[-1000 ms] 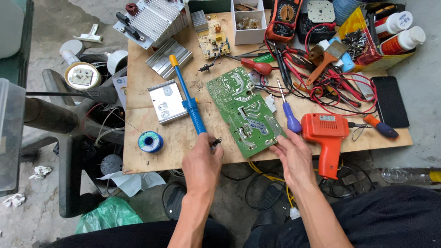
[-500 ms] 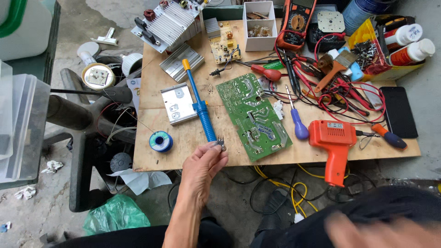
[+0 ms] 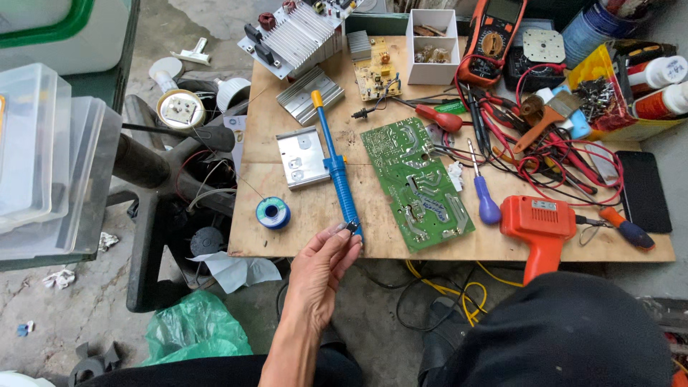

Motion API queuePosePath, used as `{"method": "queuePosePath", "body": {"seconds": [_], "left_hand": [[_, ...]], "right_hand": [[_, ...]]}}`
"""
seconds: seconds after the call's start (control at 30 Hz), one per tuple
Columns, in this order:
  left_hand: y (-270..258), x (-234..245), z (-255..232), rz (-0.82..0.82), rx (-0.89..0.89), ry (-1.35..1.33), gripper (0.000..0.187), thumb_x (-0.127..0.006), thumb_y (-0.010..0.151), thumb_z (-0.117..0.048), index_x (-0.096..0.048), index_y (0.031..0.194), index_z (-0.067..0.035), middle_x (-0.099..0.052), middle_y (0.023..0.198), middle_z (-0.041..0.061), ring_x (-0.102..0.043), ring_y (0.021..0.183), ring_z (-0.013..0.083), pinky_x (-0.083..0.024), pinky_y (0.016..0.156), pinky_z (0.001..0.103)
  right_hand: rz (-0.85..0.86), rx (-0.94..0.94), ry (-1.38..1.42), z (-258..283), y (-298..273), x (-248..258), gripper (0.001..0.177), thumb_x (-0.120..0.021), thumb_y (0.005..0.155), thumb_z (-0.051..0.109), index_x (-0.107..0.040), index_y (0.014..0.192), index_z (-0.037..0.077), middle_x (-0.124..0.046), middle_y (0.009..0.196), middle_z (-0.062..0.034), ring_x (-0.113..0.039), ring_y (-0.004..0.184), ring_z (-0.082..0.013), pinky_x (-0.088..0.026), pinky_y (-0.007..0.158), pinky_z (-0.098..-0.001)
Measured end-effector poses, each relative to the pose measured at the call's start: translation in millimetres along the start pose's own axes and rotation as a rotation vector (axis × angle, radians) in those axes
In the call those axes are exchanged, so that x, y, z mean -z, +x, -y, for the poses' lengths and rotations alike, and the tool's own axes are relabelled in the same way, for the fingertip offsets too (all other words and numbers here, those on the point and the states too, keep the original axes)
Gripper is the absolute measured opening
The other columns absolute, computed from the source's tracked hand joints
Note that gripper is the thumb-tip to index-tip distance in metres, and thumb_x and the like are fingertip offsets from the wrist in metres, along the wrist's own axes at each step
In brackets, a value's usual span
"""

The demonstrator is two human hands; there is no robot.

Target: The person uses a heat gun to apply heat to a green circuit board while holding a soldering iron. They then use the soldering iron to apply solder to specific points on the board. The person flips the board over and continues applying heat with the heat gun.

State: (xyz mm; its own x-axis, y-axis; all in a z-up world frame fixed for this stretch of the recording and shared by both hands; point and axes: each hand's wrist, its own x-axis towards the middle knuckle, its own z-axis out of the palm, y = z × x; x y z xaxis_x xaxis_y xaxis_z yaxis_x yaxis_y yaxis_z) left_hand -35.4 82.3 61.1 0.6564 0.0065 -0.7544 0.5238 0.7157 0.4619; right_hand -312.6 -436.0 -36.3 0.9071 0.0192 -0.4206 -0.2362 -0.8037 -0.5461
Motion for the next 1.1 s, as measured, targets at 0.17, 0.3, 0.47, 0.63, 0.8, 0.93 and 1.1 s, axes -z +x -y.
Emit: {"method": "queuePosePath", "body": {"seconds": [0.17, 0.3, 0.47, 0.63, 0.8, 0.93, 1.1], "left_hand": [[-51.8, -18.4, -21.8, -0.076, -0.171, 0.238, 0.034, -0.083, 0.091, -0.005, -0.083, 0.124, 0.006, -0.086, 0.108, 0.022, -0.080, 0.095, 0.0269, -0.064, 0.091, 0.034], [-63.0, -4.6, -11.9, -0.002, -0.372, 0.407, 0.023, -0.088, 0.090, -0.006, -0.090, 0.112, -0.001, -0.091, 0.109, 0.011, -0.078, 0.104, 0.0136, -0.062, 0.096, 0.027], [-79.3, 4.4, -2.8, 0.213, -0.733, 0.425, 0.026, -0.085, 0.092, 0.002, -0.085, 0.117, -0.002, -0.083, 0.115, 0.009, -0.084, 0.110, 0.0177, -0.067, 0.107, 0.028], [-69.6, 10.1, -2.7, 0.205, -0.728, 0.390, 0.059, -0.082, 0.092, 0.003, -0.069, 0.149, -0.008, -0.078, 0.118, 0.010, -0.079, 0.110, 0.0164, -0.065, 0.107, 0.028], [-67.1, 10.2, -11.1, 0.177, -0.713, 0.396, 0.065, -0.082, 0.092, 0.002, -0.066, 0.154, -0.010, -0.073, 0.117, 0.008, -0.076, 0.106, 0.0144, -0.063, 0.102, 0.027], [-63.8, -6.3, -42.0, -0.075, -0.569, 0.511, 0.033, -0.080, 0.096, -0.016, -0.080, 0.128, -0.010, -0.079, 0.103, 0.006, -0.076, 0.097, 0.0125, -0.061, 0.096, 0.025], [17.0, -17.4, -85.6, -0.192, -0.686, 0.645, 0.020, -0.077, 0.098, -0.026, -0.087, 0.109, -0.012, -0.083, 0.087, 0.003, -0.082, 0.082, 0.0133, -0.062, 0.083, 0.026]], "right_hand": [[-0.178, 0.108, 0.395, 182.9, 123.3, -51.1, 0.018, -0.054, 0.110, 0.020, -0.062, 0.101, 0.006, -0.080, 0.091, -0.0132, -0.087, 0.103, -0.0313, -0.066, 0.105, -0.0439], [-0.313, 0.200, 0.706, 358.2, 124.6, 12.4, 0.031, -0.059, 0.110, 0.016, -0.072, 0.089, -0.004, -0.083, 0.085, -0.0192, -0.089, 0.101, -0.0352, -0.066, 0.106, -0.0452], [-0.439, 0.068, 0.691, 465.1, 106.2, 89.6, 0.022, -0.073, 0.102, 0.010, -0.085, 0.092, -0.005, -0.087, 0.090, -0.0136, -0.077, 0.094, -0.0179, -0.055, 0.103, -0.0280], [-0.375, 0.083, 0.662, 468.6, 116.9, 85.4, 0.022, -0.074, 0.102, 0.016, -0.086, 0.094, 0.000, -0.087, 0.092, -0.0078, -0.076, 0.097, -0.0142, -0.054, 0.102, -0.0269], [-0.350, 0.069, 0.656, 469.3, 125.4, 82.9, 0.023, -0.074, 0.101, 0.018, -0.088, 0.096, 0.000, -0.088, 0.094, -0.0076, -0.076, 0.098, -0.0141, -0.053, 0.102, -0.0272], [-0.358, 0.100, 0.597, 469.3, 134.9, 88.8, 0.022, -0.074, 0.100, 0.018, -0.088, 0.093, 0.003, -0.087, 0.093, -0.0054, -0.076, 0.097, -0.0137, -0.053, 0.101, -0.0276], [-0.405, 0.148, 0.747, 449.0, 149.9, 100.5, 0.019, -0.073, 0.103, 0.016, -0.082, 0.098, -0.001, -0.085, 0.093, -0.0112, -0.074, 0.095, -0.0144, -0.054, 0.102, -0.0268]]}}
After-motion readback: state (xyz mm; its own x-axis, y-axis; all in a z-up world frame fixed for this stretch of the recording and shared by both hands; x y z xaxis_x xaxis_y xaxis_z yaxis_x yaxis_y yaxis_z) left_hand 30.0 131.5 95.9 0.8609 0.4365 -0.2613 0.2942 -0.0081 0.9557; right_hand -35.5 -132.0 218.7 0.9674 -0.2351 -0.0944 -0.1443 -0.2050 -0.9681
